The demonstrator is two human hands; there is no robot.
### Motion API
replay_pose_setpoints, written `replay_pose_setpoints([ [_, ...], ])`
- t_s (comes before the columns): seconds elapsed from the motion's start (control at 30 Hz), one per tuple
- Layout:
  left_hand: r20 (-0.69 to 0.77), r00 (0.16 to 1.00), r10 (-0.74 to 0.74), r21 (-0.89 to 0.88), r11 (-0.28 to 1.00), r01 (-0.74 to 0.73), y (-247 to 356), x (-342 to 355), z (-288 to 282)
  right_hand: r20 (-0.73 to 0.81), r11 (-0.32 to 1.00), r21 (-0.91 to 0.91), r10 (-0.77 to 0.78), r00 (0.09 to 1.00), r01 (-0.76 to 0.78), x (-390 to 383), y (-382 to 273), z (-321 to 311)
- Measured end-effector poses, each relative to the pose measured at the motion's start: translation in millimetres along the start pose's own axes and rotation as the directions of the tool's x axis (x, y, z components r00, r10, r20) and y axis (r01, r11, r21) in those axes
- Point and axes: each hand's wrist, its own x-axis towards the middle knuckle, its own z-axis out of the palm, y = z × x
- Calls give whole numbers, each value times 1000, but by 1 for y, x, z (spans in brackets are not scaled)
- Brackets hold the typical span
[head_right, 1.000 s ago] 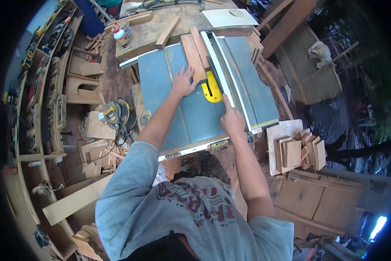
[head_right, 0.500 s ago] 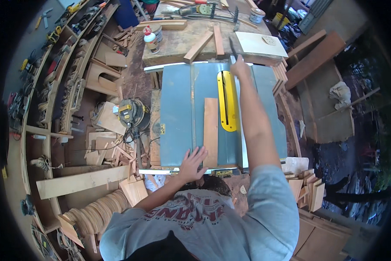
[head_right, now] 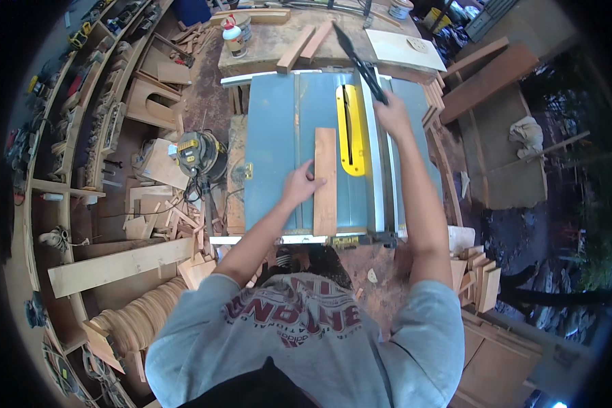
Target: The person uses a table saw to cut small wooden boards using a push stick, then moves the cut pieces to a stack of circular wooden objects.
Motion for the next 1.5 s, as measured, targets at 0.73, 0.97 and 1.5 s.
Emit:
replay_pose_setpoints([
  [0.73,30,990,136,-30,990,-135,13,-96,125,-399,871,223,491,775,-437,-596,28,72],
  [0.97,-84,996,24,-119,992,-33,30,-73,124,-307,895,-261,279,910,-362,-606,-40,21],
  [1.5,-223,971,-85,-310,950,12,27,-59,130,-77,818,-383,436,897,-430,-636,-62,4],
])
